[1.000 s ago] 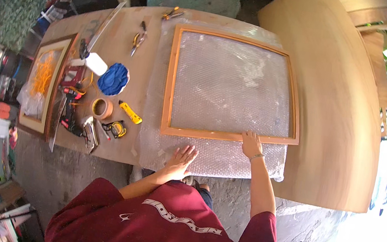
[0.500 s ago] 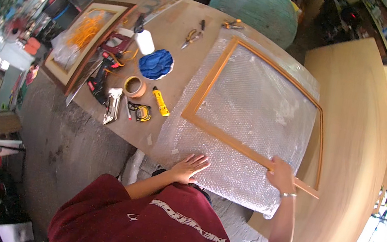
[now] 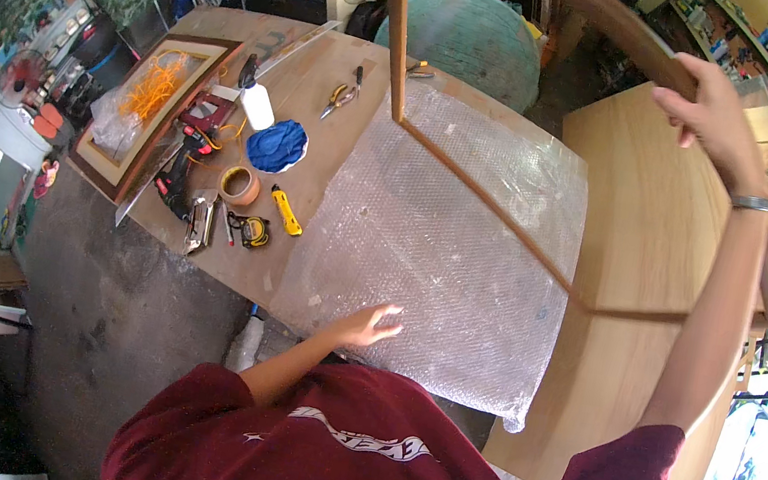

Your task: The person moves a wooden frame to a workbench and uses pliers to cut and strip wires attached to the frame. The person then uses the pliers to twist the wire ends together to secure them.

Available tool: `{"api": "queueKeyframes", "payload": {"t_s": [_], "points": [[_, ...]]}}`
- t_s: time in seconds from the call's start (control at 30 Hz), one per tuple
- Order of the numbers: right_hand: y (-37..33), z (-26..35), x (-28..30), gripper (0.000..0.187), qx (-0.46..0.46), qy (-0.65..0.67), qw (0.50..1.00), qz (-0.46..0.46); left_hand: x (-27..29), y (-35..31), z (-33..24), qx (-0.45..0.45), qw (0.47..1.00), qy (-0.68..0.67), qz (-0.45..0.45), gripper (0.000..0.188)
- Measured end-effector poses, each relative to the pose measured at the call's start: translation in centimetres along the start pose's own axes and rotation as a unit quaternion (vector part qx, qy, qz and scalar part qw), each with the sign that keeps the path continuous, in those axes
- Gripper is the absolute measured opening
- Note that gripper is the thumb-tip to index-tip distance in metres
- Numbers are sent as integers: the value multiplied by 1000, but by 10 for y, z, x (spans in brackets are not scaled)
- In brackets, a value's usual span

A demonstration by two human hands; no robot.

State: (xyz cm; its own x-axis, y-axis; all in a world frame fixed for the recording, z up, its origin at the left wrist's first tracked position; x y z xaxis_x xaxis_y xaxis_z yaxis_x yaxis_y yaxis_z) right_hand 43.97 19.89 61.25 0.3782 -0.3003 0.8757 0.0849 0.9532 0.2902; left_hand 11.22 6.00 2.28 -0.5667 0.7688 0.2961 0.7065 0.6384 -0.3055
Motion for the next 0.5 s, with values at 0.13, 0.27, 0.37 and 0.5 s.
{"api": "queueKeyframes", "payload": {"t_s": [0.13, 0.27, 0.37, 0.5], "points": [[-22, 28, 47, 62, -60, 29, 998, 1, -23, 43, -39, 114, 828, -541, -99, 92], [-37, 3, 59, 55, -101, 69, 988, 91, -32, 59, -64, 98, 611, -776, -120, 96], [-58, -9, 64, 39, -109, 79, 984, 120, -35, 42, -78, 65, 597, -786, -146, 90], [-89, -76, 108, 35, -143, 112, 981, 74, -14, 11, -110, 1, 626, -758, -181, 79]]}}
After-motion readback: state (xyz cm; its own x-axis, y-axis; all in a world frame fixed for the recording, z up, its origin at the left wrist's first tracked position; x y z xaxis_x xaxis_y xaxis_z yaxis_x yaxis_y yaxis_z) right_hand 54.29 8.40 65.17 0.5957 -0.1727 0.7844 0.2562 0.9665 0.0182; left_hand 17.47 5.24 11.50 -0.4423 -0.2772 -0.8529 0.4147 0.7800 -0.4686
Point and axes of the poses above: each hand's wrist, its own y-axis towards the middle knuckle, its own x-axis out of the back of the hand, z = x × y, the point moved 5 cm from there along y, towards the middle knuckle, and after that the axes turned 3 degrees about -z, right-handed, at the moved point
